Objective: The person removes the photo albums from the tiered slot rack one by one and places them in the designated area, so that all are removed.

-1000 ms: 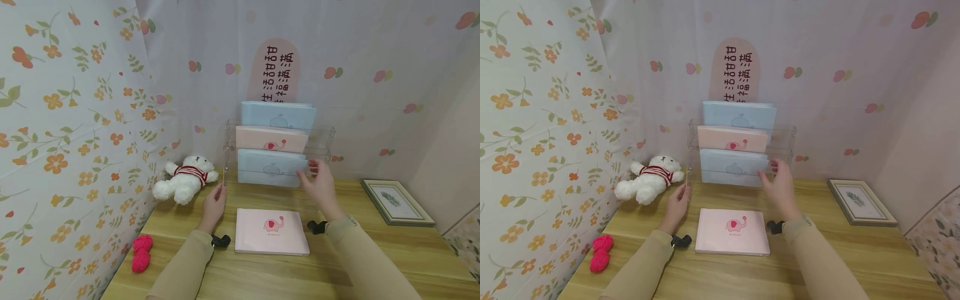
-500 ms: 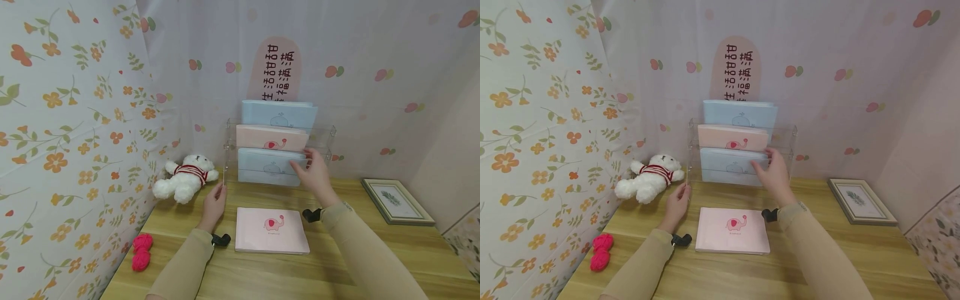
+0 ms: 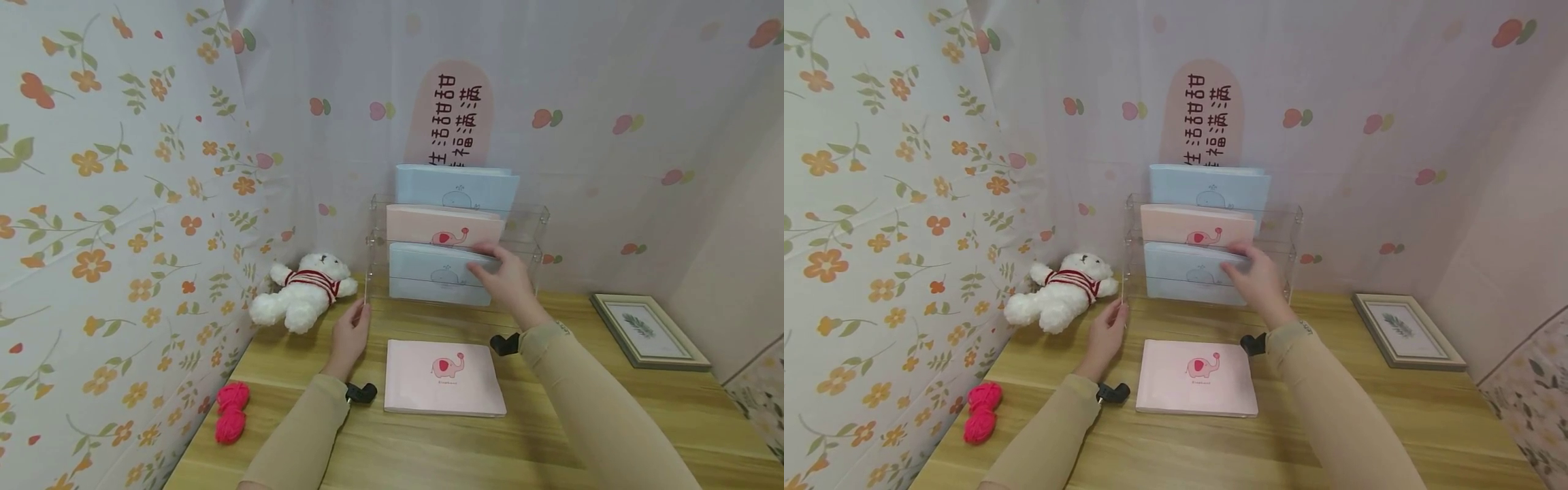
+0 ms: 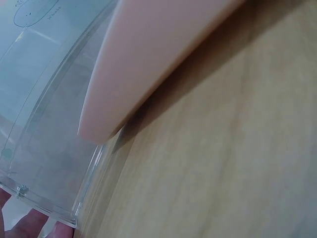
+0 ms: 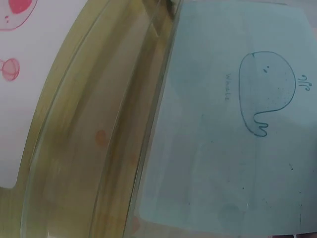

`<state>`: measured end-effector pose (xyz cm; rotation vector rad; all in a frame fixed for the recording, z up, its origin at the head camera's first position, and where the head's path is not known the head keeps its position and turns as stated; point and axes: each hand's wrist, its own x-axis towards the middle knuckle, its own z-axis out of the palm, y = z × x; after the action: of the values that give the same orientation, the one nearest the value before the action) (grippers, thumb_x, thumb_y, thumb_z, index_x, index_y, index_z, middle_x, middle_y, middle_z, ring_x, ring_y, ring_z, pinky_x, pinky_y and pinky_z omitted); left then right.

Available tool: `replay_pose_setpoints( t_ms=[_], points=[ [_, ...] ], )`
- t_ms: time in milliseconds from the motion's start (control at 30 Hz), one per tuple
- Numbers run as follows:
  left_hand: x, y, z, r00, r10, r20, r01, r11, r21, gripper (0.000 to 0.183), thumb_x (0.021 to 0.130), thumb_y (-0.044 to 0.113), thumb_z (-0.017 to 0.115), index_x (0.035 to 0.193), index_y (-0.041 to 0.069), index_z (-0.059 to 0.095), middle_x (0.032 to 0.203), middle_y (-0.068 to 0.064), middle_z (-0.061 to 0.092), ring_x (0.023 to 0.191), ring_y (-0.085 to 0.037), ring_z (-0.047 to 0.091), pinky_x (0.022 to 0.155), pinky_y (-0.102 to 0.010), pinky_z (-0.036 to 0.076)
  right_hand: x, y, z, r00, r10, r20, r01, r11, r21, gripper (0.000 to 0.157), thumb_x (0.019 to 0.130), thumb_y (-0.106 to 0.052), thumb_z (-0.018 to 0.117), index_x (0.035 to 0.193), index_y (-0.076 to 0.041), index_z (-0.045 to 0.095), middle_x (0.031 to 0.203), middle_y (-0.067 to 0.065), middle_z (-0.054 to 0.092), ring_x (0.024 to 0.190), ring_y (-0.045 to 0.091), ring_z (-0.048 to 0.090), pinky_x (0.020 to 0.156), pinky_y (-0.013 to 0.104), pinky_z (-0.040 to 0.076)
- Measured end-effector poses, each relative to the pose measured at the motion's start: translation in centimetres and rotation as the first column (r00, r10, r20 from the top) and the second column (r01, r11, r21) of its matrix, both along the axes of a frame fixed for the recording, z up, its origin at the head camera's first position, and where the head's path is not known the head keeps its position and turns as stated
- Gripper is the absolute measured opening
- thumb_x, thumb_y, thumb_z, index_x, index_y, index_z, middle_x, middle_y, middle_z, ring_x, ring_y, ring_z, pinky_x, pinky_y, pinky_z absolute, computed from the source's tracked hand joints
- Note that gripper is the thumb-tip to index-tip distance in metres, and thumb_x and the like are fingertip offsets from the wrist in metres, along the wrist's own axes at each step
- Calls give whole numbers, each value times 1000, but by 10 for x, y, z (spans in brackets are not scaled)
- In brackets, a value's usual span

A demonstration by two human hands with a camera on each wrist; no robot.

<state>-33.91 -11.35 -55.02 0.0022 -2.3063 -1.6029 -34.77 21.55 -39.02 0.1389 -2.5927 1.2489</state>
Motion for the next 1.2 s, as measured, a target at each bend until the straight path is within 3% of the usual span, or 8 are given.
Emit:
replay_pose_setpoints(
  t_ms=[200, 500, 933, 1200],
  points=[
    [0, 0, -1, 1000, -6, 13, 6, 1000, 10, 42, 114, 32, 63, 149, 11, 69, 138, -17, 77, 123, -37, 76, 108, -55, 61, -3, -1, -3, 999, -22, 31, 22, 1000, 0, 41, 107, -31, 75, 143, -14, 69, 163, 17, 58, 155, 44, 48, 128, 69, 36],
    [-2, -1, -1, 1000, -15, 20, 15, 1000, 14, 43, 114, 35, 61, 150, 12, 68, 140, -17, 76, 125, -38, 74, 108, -57, 60, 1, -6, -8, 999, -24, -27, 23, 999, -32, 29, 107, -20, 73, 131, -4, 69, 151, 24, 61, 147, 44, 53, 127, 65, 36],
    [-2, 0, -3, 999, -4, 47, 4, 1000, 7, 43, 114, 38, 61, 151, 16, 68, 142, -15, 76, 126, -37, 74, 110, -57, 59, 4, -10, -12, 998, -51, -31, 50, 998, -37, 24, 108, -16, 71, 129, -4, 68, 148, 22, 61, 140, 43, 55, 124, 66, 39],
    [-5, 0, -8, 1000, 10, 6, -10, 1000, -2, 41, 113, 35, 63, 148, 14, 71, 132, -15, 80, 120, -35, 77, 104, -55, 61, 4, -10, -12, 998, -57, -26, 56, 997, -46, 23, 108, -15, 72, 128, -4, 68, 147, 21, 62, 140, 42, 56, 122, 64, 41]
  ],
)
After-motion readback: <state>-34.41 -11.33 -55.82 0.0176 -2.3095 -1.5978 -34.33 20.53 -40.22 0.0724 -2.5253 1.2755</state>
